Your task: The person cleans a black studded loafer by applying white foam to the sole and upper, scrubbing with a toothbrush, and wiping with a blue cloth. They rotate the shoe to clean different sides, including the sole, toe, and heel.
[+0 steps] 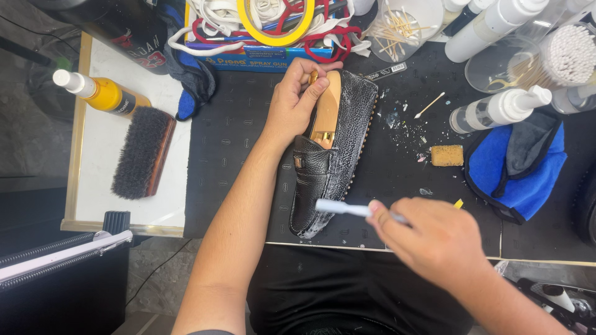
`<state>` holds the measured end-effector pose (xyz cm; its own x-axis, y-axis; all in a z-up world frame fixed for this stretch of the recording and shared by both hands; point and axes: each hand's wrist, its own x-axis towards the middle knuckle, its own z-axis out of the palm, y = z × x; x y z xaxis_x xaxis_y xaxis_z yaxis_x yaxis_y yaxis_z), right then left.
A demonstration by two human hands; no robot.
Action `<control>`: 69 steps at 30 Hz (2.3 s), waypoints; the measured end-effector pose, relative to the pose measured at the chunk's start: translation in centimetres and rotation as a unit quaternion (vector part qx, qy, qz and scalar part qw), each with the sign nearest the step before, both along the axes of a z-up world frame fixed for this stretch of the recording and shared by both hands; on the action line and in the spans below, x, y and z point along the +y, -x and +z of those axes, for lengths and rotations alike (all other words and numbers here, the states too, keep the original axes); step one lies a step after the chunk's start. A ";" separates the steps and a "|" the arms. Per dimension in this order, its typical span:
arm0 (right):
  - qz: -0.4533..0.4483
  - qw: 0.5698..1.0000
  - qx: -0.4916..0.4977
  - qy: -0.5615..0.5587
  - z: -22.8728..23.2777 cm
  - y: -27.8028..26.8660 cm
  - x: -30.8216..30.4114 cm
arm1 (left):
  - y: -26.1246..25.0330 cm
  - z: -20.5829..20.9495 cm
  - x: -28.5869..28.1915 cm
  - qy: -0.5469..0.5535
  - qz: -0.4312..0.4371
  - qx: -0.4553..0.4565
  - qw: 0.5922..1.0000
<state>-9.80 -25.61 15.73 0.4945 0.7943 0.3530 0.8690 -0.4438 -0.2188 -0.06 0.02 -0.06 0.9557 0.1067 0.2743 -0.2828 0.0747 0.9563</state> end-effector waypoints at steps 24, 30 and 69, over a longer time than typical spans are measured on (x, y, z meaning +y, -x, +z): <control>0.010 0.973 0.232 -0.019 -1.5 -2.3 -0.3 | -0.2 -0.3 0.1 0.020 0.001 0.020 1.000; -0.072 0.966 0.248 -0.010 -2.6 -4.8 -1.9 | 0.0 -0.1 0.2 0.019 0.000 -0.002 1.000; -0.147 0.943 0.280 -0.107 -4.3 -14.3 -0.4 | -0.5 0.2 -0.1 0.071 -0.009 0.053 0.996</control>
